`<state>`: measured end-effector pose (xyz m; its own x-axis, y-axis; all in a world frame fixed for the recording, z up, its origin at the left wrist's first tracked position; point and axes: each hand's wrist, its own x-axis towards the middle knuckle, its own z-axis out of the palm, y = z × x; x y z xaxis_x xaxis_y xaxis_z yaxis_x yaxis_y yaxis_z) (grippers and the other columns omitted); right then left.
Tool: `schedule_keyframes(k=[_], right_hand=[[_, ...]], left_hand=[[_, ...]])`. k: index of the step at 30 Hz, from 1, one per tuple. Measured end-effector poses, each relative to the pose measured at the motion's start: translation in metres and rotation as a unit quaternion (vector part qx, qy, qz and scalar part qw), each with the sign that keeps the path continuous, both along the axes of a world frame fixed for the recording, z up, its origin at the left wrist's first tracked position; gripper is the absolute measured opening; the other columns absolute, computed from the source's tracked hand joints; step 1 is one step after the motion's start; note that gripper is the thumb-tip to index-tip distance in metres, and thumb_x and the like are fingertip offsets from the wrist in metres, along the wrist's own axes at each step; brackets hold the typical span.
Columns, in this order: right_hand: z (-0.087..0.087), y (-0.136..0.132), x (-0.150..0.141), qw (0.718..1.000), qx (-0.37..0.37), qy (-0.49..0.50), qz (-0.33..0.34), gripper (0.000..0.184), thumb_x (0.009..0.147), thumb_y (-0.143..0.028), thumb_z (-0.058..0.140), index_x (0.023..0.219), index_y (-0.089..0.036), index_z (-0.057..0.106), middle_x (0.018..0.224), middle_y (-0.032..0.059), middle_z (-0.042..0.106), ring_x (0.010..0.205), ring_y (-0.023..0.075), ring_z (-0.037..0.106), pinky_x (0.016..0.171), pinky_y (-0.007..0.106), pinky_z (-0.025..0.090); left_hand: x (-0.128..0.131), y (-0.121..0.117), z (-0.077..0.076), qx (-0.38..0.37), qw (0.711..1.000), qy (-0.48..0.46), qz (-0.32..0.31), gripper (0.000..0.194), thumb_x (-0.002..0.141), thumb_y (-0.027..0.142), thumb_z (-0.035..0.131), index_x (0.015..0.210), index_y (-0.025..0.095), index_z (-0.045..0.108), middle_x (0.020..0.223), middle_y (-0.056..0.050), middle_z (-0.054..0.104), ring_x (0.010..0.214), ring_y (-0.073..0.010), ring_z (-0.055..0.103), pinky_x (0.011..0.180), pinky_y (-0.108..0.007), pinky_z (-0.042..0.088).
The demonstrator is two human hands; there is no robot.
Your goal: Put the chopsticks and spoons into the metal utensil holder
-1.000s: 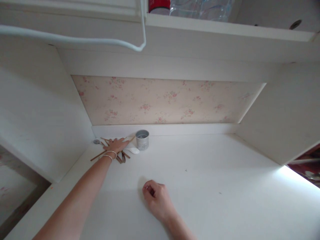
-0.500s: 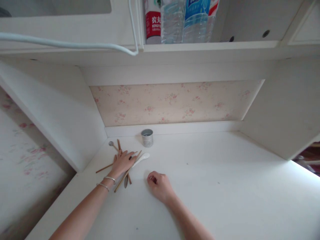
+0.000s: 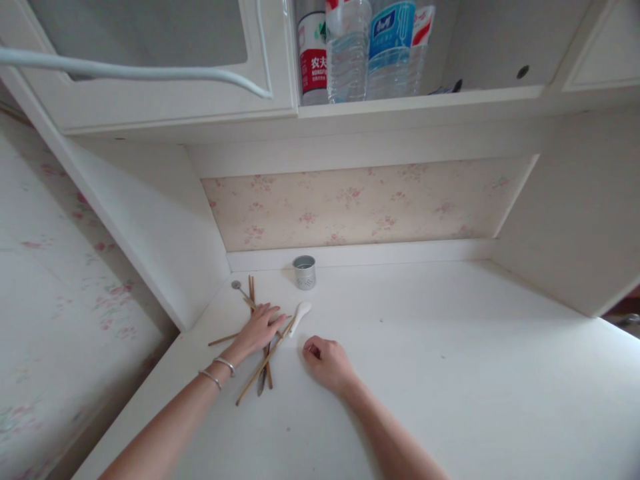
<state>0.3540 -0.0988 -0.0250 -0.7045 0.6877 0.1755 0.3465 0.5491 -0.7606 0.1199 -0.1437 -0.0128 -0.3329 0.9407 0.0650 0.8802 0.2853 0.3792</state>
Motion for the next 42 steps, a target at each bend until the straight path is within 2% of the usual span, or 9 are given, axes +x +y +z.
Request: schedule_keyframes(k=[3,7,11,14,21,26,32,38,42], right_hand=[[0.001,0.001,0.000,1.000,-0.009,0.005,0.000,0.015,0.084,-0.023,0.049,0.085,-0.022,0.064,0.071,-0.0017,0.067,0.063,0.0102,0.058,0.058,0.018,0.035],[0.003,0.004,-0.001,1.000,-0.016,0.014,0.001,0.015,0.083,-0.022,0.049,0.084,-0.021,0.064,0.070,-0.0013,0.066,0.061,0.0104,0.056,0.056,0.019,0.035],[0.002,0.007,-0.001,0.999,-0.019,0.028,-0.004,0.015,0.082,-0.020,0.049,0.083,-0.020,0.064,0.068,-0.0010,0.065,0.059,0.0097,0.055,0.055,0.018,0.034],[0.000,0.008,-0.002,0.999,-0.020,0.032,-0.003,0.015,0.082,-0.019,0.049,0.082,-0.019,0.064,0.067,-0.0011,0.065,0.058,0.0091,0.054,0.055,0.017,0.034],[0.000,0.007,-0.001,1.000,-0.002,0.023,-0.003,0.015,0.083,-0.020,0.049,0.083,-0.020,0.063,0.070,-0.0006,0.066,0.062,0.0100,0.056,0.058,0.018,0.035],[0.002,0.006,-0.001,1.000,-0.002,0.012,-0.002,0.016,0.083,-0.019,0.048,0.083,-0.019,0.064,0.071,0.0002,0.066,0.063,0.0106,0.057,0.059,0.019,0.036],[0.001,0.005,-0.002,1.000,-0.009,0.005,-0.003,0.016,0.083,-0.021,0.049,0.083,-0.020,0.064,0.069,-0.0007,0.065,0.060,0.0105,0.055,0.057,0.019,0.035],[0.002,0.002,-0.003,1.000,-0.011,0.004,-0.008,0.018,0.084,-0.024,0.047,0.083,-0.020,0.064,0.068,-0.0007,0.064,0.060,0.0108,0.055,0.056,0.020,0.034],[0.002,0.002,-0.004,1.000,-0.018,0.000,-0.009,0.017,0.083,-0.024,0.048,0.083,-0.020,0.064,0.068,-0.0012,0.064,0.060,0.0106,0.055,0.056,0.020,0.035]], left_hand=[[-0.017,0.023,0.003,0.031,0.999,0.006,0.014,0.061,0.091,0.056,0.023,0.127,0.015,0.052,0.140,-0.011,0.043,0.134,-0.0208,0.034,0.112,-0.034,0.022],[-0.049,0.043,0.008,0.042,0.998,0.037,0.026,0.055,0.094,0.046,0.021,0.126,0.012,0.050,0.139,-0.012,0.043,0.133,-0.0178,0.034,0.112,-0.031,0.020],[-0.075,0.045,0.010,-0.004,0.998,0.061,0.029,0.045,0.091,0.042,0.031,0.113,0.013,0.058,0.127,-0.014,0.054,0.128,-0.0229,0.042,0.107,-0.037,0.029],[-0.081,0.040,0.010,-0.033,0.996,0.071,0.029,0.044,0.092,0.044,0.028,0.104,0.017,0.061,0.119,-0.013,0.060,0.119,-0.0236,0.050,0.100,-0.036,0.036],[-0.068,0.011,0.011,-0.043,0.992,0.109,0.044,0.048,0.094,0.044,0.021,0.106,0.019,0.060,0.113,-0.011,0.064,0.102,-0.0234,0.060,0.090,-0.036,0.042],[-0.051,-0.020,0.005,-0.027,0.989,0.136,0.059,0.043,0.093,0.031,0.026,0.118,0.013,0.056,0.123,-0.013,0.059,0.112,-0.0232,0.054,0.099,-0.034,0.037],[-0.026,-0.051,-0.004,0.006,0.979,0.182,0.092,0.039,0.093,0.028,0.027,0.111,0.016,0.060,0.118,-0.011,0.061,0.112,-0.0233,0.053,0.098,-0.034,0.038],[-0.004,-0.068,0.001,0.009,0.975,0.205,0.090,0.040,0.094,0.027,0.026,0.112,0.017,0.060,0.111,-0.010,0.063,0.104,-0.0243,0.055,0.093,-0.036,0.040],[0.005,-0.076,0.003,-0.030,0.969,0.240,0.046,0.041,0.090,0.015,0.029,0.116,0.015,0.060,0.114,-0.014,0.061,0.104,-0.0276,0.053,0.091,-0.042,0.038]])
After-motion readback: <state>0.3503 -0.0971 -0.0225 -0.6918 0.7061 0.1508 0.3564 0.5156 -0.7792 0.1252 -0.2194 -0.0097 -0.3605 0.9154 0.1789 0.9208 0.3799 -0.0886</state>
